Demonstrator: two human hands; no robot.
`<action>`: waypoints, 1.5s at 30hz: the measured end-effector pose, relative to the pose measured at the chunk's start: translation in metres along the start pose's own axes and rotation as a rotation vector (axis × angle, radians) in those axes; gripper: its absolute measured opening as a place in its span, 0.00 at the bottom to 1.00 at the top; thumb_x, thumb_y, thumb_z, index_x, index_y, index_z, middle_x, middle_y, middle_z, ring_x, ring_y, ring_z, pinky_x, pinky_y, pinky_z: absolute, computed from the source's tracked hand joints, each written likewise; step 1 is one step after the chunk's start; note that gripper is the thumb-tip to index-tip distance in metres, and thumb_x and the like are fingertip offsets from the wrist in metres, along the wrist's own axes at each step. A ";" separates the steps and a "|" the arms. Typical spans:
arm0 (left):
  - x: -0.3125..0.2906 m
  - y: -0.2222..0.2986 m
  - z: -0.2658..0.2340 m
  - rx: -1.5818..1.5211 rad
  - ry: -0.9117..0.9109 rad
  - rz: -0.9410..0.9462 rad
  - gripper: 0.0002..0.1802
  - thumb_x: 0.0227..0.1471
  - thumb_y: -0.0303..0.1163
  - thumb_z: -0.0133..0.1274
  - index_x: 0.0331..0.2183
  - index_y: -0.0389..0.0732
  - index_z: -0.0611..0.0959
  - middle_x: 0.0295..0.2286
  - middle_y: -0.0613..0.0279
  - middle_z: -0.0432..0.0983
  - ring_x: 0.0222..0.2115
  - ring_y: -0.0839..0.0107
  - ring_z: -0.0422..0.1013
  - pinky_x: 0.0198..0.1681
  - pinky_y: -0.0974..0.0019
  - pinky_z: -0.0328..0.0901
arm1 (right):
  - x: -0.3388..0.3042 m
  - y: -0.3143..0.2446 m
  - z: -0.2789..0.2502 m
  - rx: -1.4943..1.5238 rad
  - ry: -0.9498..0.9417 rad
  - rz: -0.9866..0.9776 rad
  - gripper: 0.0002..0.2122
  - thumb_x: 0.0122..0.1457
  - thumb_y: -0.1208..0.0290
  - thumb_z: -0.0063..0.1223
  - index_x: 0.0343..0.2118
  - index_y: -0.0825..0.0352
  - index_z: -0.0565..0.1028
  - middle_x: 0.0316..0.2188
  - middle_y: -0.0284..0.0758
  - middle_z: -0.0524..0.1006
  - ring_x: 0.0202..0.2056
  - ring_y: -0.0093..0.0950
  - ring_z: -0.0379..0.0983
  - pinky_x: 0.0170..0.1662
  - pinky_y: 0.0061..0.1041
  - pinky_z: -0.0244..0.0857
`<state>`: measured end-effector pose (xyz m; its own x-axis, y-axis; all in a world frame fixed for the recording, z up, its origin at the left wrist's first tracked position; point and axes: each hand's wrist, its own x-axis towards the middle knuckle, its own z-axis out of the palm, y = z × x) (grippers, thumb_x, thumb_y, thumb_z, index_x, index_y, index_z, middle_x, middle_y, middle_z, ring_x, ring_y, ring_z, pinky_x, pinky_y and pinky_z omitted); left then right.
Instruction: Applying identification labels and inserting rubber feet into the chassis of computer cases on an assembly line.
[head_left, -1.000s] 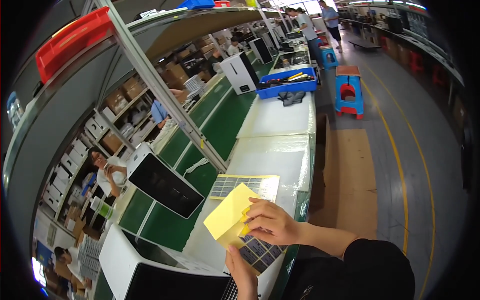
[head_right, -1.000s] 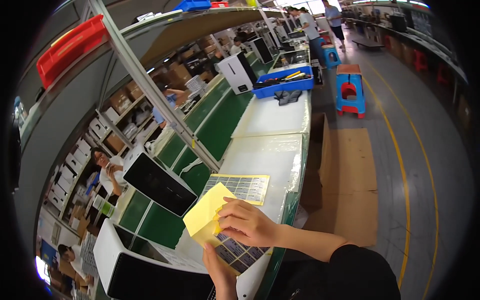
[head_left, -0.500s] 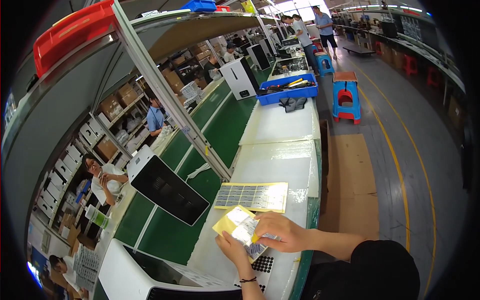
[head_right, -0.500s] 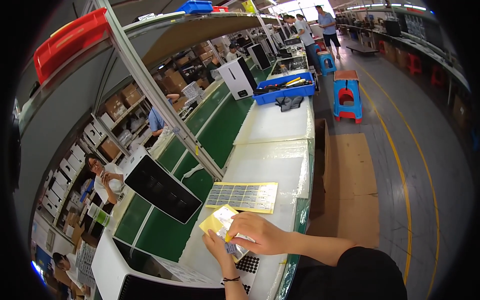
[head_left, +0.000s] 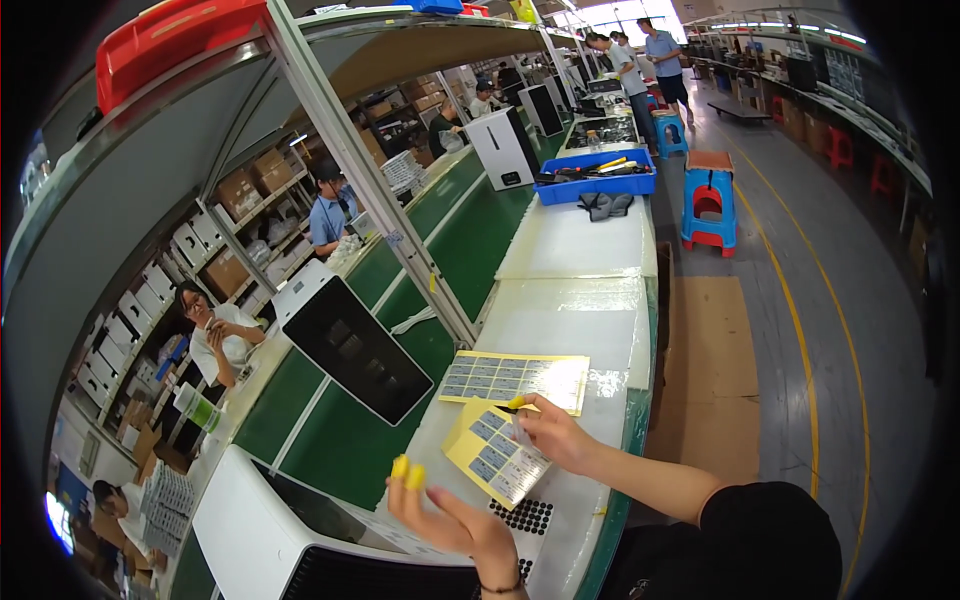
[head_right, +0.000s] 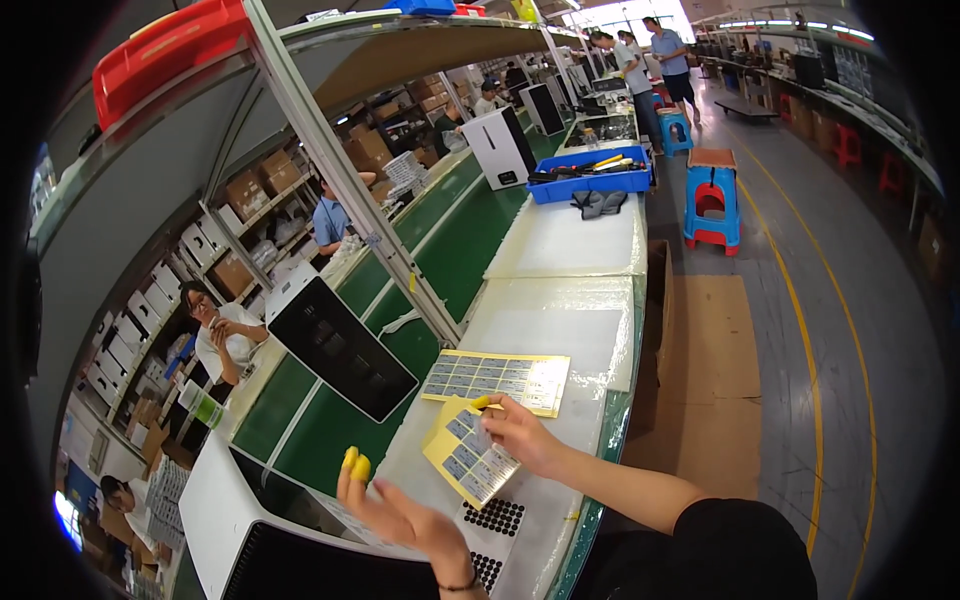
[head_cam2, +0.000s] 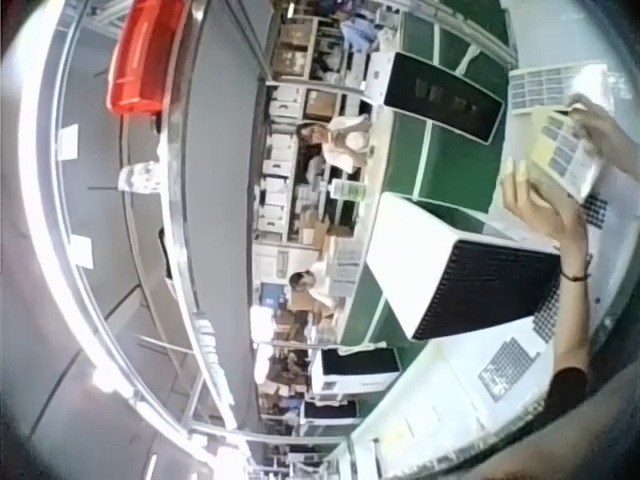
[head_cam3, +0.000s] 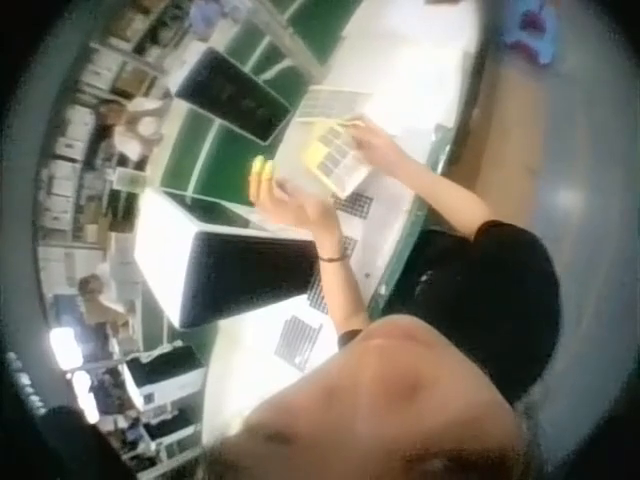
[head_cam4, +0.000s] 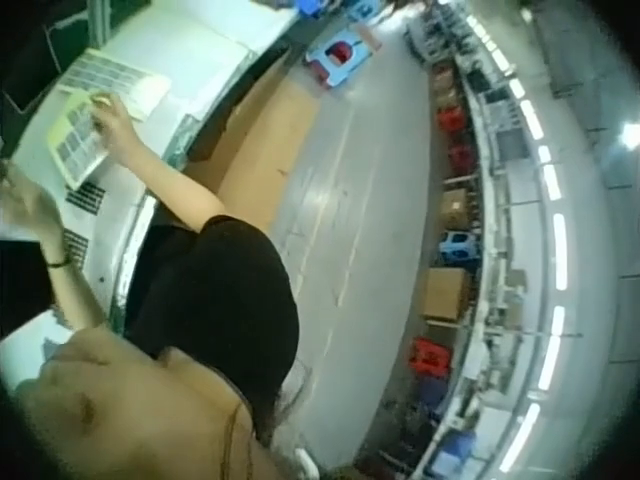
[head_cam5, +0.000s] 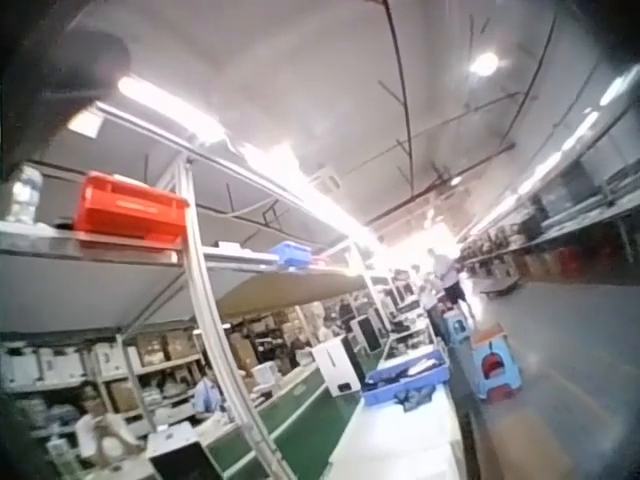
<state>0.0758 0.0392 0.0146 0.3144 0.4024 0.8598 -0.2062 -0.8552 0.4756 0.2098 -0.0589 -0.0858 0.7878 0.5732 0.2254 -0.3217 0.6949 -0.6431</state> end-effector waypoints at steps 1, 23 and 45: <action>0.003 0.011 -0.027 0.117 -0.078 0.195 0.15 0.57 0.26 0.37 0.47 0.34 0.66 0.54 0.44 0.54 0.54 0.51 0.57 0.57 0.53 0.57 | -0.002 -0.006 0.004 0.045 -0.001 0.050 0.12 0.61 0.71 0.48 0.47 0.61 0.64 0.42 0.29 0.72 0.45 0.20 0.67 0.51 0.23 0.60; 0.071 0.040 -0.181 -0.255 0.369 -0.199 0.30 0.44 0.27 0.42 0.52 0.31 0.63 0.53 0.42 0.60 0.57 0.53 0.56 0.59 0.54 0.53 | 0.049 -0.094 0.211 -0.287 -0.709 -0.171 0.09 0.60 0.75 0.49 0.43 0.63 0.67 0.29 0.23 0.66 0.33 0.13 0.64 0.39 0.15 0.59; -0.042 0.034 -0.241 1.007 0.081 0.783 0.28 0.52 0.37 0.55 0.46 0.34 0.58 0.42 0.48 0.54 0.39 0.50 0.63 0.37 0.48 0.76 | -0.011 -0.083 0.318 -0.619 -1.143 -0.060 0.20 0.51 0.83 0.54 0.48 0.71 0.64 0.26 0.31 0.71 0.28 0.15 0.64 0.31 0.16 0.56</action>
<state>-0.1677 0.0722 0.0392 0.3632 -0.3305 0.8711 0.4915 -0.7263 -0.4805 0.0610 0.0156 0.1976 -0.1971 0.8044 0.5604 0.2345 0.5937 -0.7698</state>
